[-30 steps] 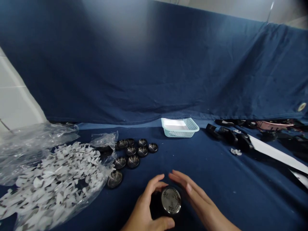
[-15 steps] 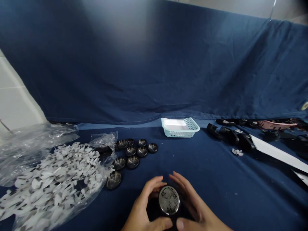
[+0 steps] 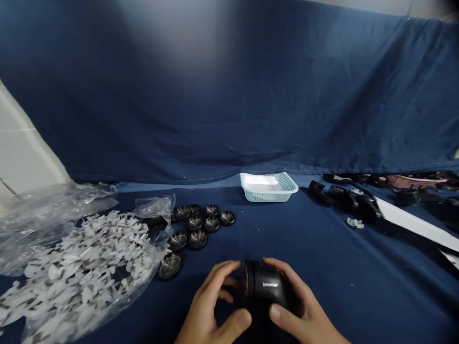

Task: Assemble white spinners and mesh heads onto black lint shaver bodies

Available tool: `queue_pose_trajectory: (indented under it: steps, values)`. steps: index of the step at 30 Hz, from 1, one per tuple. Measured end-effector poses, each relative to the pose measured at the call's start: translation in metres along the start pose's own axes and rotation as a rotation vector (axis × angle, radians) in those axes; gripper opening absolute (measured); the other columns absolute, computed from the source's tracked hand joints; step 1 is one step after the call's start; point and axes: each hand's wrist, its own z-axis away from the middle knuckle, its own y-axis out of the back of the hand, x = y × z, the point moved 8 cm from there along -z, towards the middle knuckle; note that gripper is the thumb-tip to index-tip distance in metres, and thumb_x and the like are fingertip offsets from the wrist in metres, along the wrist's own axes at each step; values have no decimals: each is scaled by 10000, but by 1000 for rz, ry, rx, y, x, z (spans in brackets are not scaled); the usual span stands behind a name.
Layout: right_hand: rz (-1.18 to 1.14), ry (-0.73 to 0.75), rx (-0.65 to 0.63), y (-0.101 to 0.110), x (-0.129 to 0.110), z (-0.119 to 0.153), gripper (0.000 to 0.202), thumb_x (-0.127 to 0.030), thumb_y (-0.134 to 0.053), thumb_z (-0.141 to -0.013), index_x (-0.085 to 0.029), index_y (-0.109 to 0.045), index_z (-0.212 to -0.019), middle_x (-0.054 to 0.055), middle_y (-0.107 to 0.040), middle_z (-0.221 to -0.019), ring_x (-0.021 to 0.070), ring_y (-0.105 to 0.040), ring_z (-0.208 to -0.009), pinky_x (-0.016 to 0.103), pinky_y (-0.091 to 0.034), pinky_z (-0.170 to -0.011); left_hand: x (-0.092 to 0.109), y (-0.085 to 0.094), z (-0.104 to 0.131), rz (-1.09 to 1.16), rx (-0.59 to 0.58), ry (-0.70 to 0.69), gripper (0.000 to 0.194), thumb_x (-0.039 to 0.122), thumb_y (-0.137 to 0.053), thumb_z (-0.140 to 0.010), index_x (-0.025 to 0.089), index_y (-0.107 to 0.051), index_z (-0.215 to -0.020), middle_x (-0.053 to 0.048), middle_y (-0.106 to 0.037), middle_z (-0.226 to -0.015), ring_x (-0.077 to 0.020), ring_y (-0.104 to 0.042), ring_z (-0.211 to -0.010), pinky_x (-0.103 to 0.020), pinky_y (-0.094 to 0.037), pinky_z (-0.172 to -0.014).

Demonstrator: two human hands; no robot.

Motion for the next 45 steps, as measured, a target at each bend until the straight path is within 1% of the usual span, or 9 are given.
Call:
queue_pose_trajectory:
  steps: [6, 11, 16, 21, 25, 30, 34, 39, 45]
  values:
    - [288, 61, 100, 13, 13, 11, 736, -546, -748, -709, -297, -514, -1362, 111, -463, -1456, 396, -282, -1405, 614, -112, -1149, -8, -6, -6, 97, -91, 231, 454, 517, -582, -865, 202, -585, -1191, -93, -673, -1021, -183, -635, -763, -269, -512, -625]
    - [291, 25, 127, 11, 13, 13, 654, -552, -721, -739, -317, -562, -1328, 98, -531, -1405, 400, -313, -1392, 621, -146, -1141, 16, 1, -9, 75, -159, 157, 838, 315, -870, -597, 325, -484, -1341, -85, -406, -1470, -276, -543, -1151, -315, -530, -819]
    - [277, 49, 208, 9, 4, 13, 646, -558, -770, -669, -306, -630, -1246, 95, -578, -1343, 397, -400, -1335, 562, -261, -1123, -10, 0, -9, 152, -150, 386, 591, 596, -503, -890, 209, -487, -1336, -112, -665, -996, -145, -605, -575, -231, -455, -447]
    - [239, 51, 193, 6, -5, 8, 597, -524, -731, -725, -275, -608, -1253, 99, -612, -1273, 343, -533, -1203, 470, -390, -1044, 7, 4, -15, 211, -145, 237, 816, 423, -892, -571, 300, -533, -1295, -98, -454, -1418, -295, -511, -1206, -323, -552, -795]
    - [241, 94, 201, 5, -12, 8, 566, -488, -740, -733, -280, -610, -1242, 81, -649, -1212, 317, -576, -1145, 419, -438, -990, -15, -5, -6, 266, -198, 552, 666, 665, -540, -833, 193, -511, -1301, -125, -647, -1006, -191, -654, -653, -238, -479, -430]
    - [263, 79, 254, 6, -12, 10, 525, -478, -735, -741, -261, -632, -1207, 84, -669, -1191, 325, -578, -1145, 394, -478, -938, -2, -1, -14, 179, -119, 268, 783, 434, -847, -635, 289, -492, -1318, -123, -476, -1383, -320, -519, -1207, -260, -557, -659]
    - [260, 63, 234, 6, -10, 8, 515, -462, -711, -769, -258, -601, -1229, 83, -666, -1197, 321, -574, -1150, 407, -464, -949, -15, -8, -9, 167, -145, 421, 626, 614, -569, -836, 223, -474, -1315, -162, -624, -1139, -291, -657, -919, -273, -533, -495]
    - [213, -8, 184, 6, -1, 5, 497, -488, -657, -819, -263, -567, -1253, 82, -644, -1229, 306, -566, -1155, 422, -438, -980, 1, 0, -13, 9, -55, 165, 951, 435, -902, -547, 312, -446, -1372, -112, -423, -1452, -332, -454, -1276, -432, -467, -986]
    - [185, -14, 215, 2, 1, 8, 493, -492, -689, -788, -257, -605, -1214, 82, -667, -1133, 293, -617, -1016, 427, -489, -903, -23, -17, -11, 263, -118, 436, 567, 622, -603, -820, 131, -589, -1103, -51, -608, -812, -173, -619, -662, -228, -483, -461]
